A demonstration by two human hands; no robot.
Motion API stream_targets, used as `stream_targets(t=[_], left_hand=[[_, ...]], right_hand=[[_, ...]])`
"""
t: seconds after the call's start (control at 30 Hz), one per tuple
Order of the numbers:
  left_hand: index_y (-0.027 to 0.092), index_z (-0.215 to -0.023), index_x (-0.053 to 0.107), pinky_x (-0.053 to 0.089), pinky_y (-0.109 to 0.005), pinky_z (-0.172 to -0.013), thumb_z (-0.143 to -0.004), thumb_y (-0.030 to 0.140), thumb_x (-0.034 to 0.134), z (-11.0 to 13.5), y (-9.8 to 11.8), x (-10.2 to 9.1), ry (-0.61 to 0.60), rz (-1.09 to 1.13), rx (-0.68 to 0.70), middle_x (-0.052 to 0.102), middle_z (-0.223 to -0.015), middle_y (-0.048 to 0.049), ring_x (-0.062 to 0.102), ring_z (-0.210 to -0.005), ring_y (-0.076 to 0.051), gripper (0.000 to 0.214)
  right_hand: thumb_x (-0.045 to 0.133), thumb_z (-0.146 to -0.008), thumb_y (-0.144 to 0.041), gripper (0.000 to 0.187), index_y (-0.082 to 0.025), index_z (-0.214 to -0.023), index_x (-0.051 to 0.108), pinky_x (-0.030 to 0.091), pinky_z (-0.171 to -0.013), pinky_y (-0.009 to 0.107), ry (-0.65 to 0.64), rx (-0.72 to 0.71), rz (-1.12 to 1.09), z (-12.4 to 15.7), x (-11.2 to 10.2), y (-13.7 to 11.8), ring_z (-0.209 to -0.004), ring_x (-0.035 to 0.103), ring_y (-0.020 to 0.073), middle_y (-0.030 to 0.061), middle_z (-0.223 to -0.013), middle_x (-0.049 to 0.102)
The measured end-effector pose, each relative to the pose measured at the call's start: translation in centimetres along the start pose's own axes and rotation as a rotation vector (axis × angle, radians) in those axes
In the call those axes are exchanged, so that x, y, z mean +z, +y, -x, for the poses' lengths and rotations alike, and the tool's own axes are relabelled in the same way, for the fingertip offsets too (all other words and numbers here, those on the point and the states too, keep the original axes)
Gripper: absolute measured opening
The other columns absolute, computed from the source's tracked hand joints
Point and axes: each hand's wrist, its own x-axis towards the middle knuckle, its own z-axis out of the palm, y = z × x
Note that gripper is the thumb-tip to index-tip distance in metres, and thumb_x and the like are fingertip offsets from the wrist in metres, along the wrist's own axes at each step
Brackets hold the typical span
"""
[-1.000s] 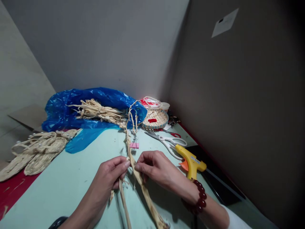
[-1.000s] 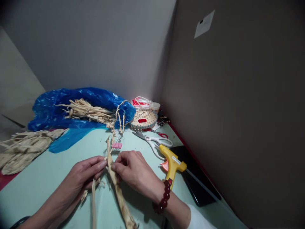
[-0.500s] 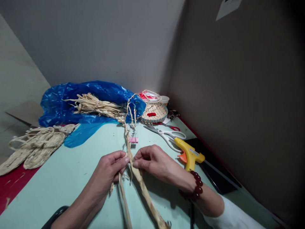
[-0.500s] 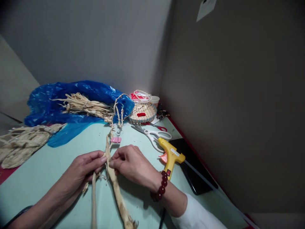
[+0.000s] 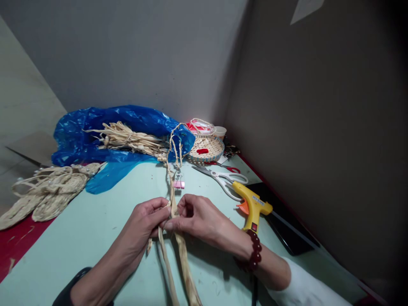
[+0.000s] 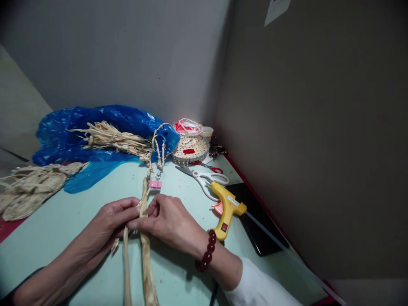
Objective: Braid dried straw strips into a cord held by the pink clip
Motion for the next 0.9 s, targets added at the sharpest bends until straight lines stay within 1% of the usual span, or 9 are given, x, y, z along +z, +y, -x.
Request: stream_targets(t=[0.1,0.2,0.3,0.4,0.5,0.6,0.7,0.8,0.9], left_hand=[[0.018,-0.064,0.056,0.028,-0.017,-0.045,-0.067,0.029,0.069,-0.2,-0.3,-0.1,-0.068,-0.015,0.013,0.05,-0.056,0.0059,0.039,-0.048,-0.007,0.017],[0.017,-0.064,0.058,0.027,-0.019,-0.046,-0.068,0.032,0.068,-0.3,-0.3,-0.2,-0.06,-0.07,0.037,0.047,-0.055,0.0061,0.036,-0.048,-0.008,0.018],[0.016,-0.065,0.06,0.023,-0.018,-0.044,-0.068,0.033,0.068,-0.2,-0.1,-0.3,-0.06,-0.094,0.038,0.041,-0.053,0.0074,0.032,-0.048,-0.008,0.019],[0.016,-0.065,0.058,0.022,-0.017,-0.044,-0.068,0.033,0.069,-0.1,0.1,-0.4,-0.059,-0.085,0.024,0.038,-0.053,0.0082,0.03,-0.048,-0.007,0.02],[0.015,-0.067,0.058,0.022,-0.016,-0.044,-0.07,0.033,0.069,-0.2,-0.1,-0.5,-0.073,-0.048,0.021,0.038,-0.055,0.0083,0.031,-0.048,-0.006,0.02],[0.016,-0.067,0.056,0.019,-0.015,-0.042,-0.071,0.033,0.069,-0.4,-0.5,-0.5,-0.089,-0.016,0.03,0.039,-0.055,0.0081,0.029,-0.048,-0.005,0.022],[0.016,-0.068,0.056,0.016,-0.016,-0.042,-0.071,0.036,0.07,-0.4,-0.6,-0.4,-0.121,-0.022,0.025,0.039,-0.055,0.0079,0.027,-0.047,-0.005,0.025],[0.015,-0.074,0.06,0.018,-0.017,-0.044,-0.072,0.039,0.069,-0.1,-0.4,-0.2,-0.115,-0.083,0.034,0.041,-0.057,0.0068,0.03,-0.049,-0.006,0.026],[0.015,-0.073,0.06,0.021,-0.018,-0.045,-0.072,0.042,0.07,0.1,-0.2,-0.2,-0.092,-0.141,0.055,0.043,-0.058,0.006,0.032,-0.051,-0.007,0.029]], right_hand=[[0.059,-0.076,-0.028,0.016,-0.018,-0.068,0.051,0.027,-0.049,0.02,0.113,-0.058,0.217,0.0,0.3,-0.1,-0.055,0.042,0.0082,-0.0047,-0.059,0.051],[0.051,-0.078,-0.026,0.017,-0.017,-0.064,0.051,0.023,-0.049,0.023,0.16,-0.037,0.318,0.0,0.2,-0.2,-0.053,0.037,0.0089,-0.0043,-0.056,0.046],[0.048,-0.077,-0.022,0.016,-0.016,-0.065,0.055,0.022,-0.049,0.023,0.129,-0.043,0.308,-0.1,-0.4,-0.2,-0.054,0.035,0.009,-0.0041,-0.056,0.044],[0.047,-0.077,-0.021,0.015,-0.015,-0.066,0.057,0.024,-0.049,0.022,0.048,-0.063,0.213,-0.3,-1.0,0.1,-0.055,0.035,0.0083,-0.0045,-0.056,0.043],[0.05,-0.078,-0.023,0.016,-0.014,-0.068,0.057,0.027,-0.05,0.02,0.013,-0.048,0.117,-0.5,-1.3,0.5,-0.056,0.037,0.0081,-0.0042,-0.059,0.045],[0.051,-0.078,-0.024,0.014,-0.014,-0.069,0.057,0.029,-0.05,0.019,0.04,-0.018,0.097,-0.5,-1.0,0.6,-0.056,0.041,0.0084,-0.0032,-0.06,0.051],[0.05,-0.078,-0.023,0.013,-0.015,-0.07,0.057,0.029,-0.051,0.019,0.103,-0.034,0.161,-0.1,-0.4,0.4,-0.056,0.044,0.0086,-0.0029,-0.06,0.053],[0.05,-0.081,-0.025,0.016,-0.016,-0.068,0.056,0.027,-0.05,0.02,0.17,-0.061,0.252,0.3,0.1,0.2,-0.055,0.042,0.0085,-0.0033,-0.059,0.053],[0.05,-0.083,-0.025,0.016,-0.017,-0.069,0.055,0.026,-0.05,0.021,0.201,-0.078,0.288,0.6,0.4,0.2,-0.055,0.042,0.0088,-0.0031,-0.06,0.054]])
